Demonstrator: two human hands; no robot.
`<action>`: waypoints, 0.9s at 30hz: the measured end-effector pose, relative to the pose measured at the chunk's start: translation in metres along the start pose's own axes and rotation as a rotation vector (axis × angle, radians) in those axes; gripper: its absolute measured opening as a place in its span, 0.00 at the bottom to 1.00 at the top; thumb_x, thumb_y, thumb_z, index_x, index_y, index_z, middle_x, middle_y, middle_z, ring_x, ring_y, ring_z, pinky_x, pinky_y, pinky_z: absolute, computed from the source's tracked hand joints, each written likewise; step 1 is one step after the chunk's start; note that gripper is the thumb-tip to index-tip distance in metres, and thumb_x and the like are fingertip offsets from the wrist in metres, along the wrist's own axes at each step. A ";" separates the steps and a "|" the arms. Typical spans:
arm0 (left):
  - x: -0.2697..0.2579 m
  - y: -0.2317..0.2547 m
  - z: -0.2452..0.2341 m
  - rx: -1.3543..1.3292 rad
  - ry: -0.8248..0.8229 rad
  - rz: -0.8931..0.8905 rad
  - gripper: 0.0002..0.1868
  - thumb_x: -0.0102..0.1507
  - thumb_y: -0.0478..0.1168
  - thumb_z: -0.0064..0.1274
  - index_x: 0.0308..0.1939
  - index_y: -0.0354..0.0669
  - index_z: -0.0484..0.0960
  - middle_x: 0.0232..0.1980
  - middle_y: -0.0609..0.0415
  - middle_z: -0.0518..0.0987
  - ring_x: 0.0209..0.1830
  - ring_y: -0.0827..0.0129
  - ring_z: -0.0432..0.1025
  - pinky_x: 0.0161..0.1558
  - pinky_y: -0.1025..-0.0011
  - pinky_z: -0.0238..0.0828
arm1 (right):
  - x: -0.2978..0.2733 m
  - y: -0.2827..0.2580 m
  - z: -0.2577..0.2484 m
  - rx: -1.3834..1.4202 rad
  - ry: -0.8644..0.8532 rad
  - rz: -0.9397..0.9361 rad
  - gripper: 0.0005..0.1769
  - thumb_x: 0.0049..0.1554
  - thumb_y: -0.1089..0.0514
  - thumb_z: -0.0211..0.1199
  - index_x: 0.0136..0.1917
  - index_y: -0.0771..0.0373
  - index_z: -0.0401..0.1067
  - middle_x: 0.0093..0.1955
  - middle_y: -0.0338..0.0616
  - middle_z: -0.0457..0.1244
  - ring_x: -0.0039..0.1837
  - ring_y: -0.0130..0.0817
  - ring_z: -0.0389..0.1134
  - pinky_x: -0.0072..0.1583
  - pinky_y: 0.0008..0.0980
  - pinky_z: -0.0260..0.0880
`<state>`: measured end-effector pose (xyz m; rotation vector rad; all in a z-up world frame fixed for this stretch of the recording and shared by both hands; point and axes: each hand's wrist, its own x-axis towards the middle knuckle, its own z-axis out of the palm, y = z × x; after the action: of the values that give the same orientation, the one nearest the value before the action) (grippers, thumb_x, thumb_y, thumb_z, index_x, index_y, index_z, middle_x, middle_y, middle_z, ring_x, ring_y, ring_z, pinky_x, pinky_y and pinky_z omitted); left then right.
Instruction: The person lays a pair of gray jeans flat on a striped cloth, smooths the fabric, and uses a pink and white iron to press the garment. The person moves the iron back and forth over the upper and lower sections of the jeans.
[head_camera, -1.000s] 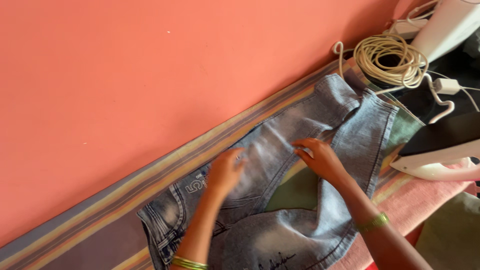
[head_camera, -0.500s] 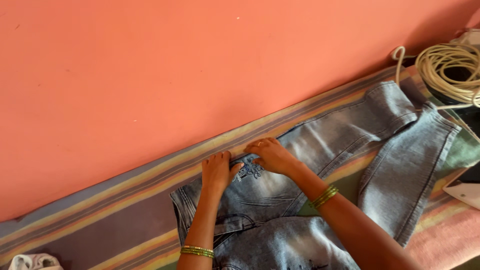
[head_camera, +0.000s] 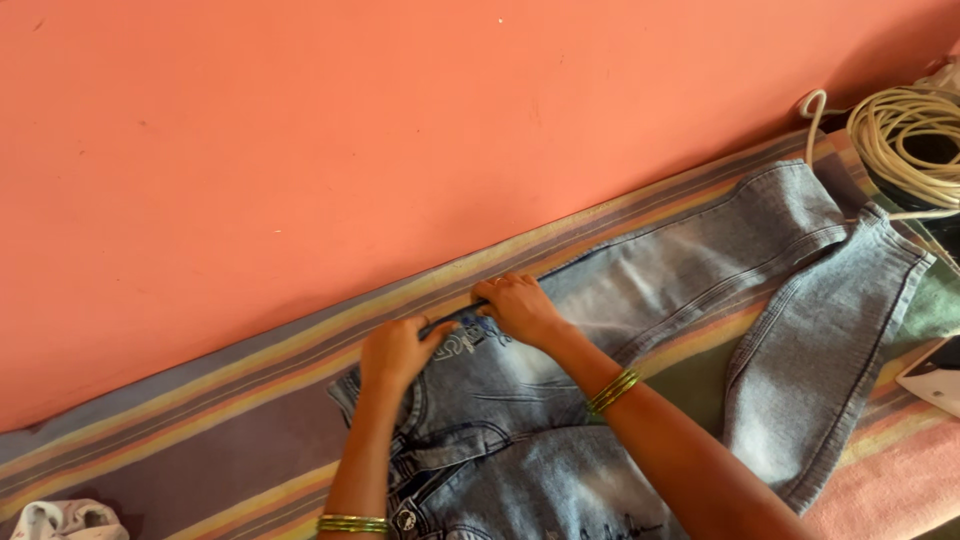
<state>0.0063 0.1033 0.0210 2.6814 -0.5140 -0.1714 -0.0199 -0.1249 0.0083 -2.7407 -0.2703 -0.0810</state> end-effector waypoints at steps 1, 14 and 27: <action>0.000 -0.004 -0.005 0.028 0.012 0.011 0.35 0.57 0.75 0.48 0.40 0.52 0.89 0.17 0.47 0.78 0.19 0.54 0.76 0.24 0.59 0.71 | 0.002 -0.005 0.001 0.010 0.016 0.013 0.10 0.59 0.49 0.63 0.52 0.54 0.74 0.50 0.43 0.70 0.59 0.47 0.67 0.62 0.49 0.63; 0.001 -0.084 -0.040 0.153 0.131 0.028 0.32 0.58 0.73 0.52 0.35 0.50 0.88 0.28 0.45 0.82 0.30 0.48 0.77 0.33 0.52 0.73 | 0.045 -0.076 0.050 0.024 0.198 0.004 0.10 0.60 0.52 0.62 0.53 0.54 0.74 0.51 0.39 0.70 0.58 0.45 0.68 0.60 0.49 0.62; -0.028 -0.152 -0.021 -0.166 0.070 -0.255 0.42 0.62 0.76 0.47 0.24 0.37 0.85 0.20 0.43 0.76 0.22 0.53 0.74 0.30 0.58 0.68 | 0.051 -0.097 0.081 0.006 0.104 -0.168 0.19 0.56 0.44 0.65 0.55 0.56 0.75 0.53 0.44 0.68 0.61 0.46 0.65 0.63 0.52 0.58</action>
<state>0.0341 0.2508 -0.0209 2.5700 -0.1278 -0.1827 0.0119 0.0031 -0.0262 -2.6925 -0.4693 -0.2669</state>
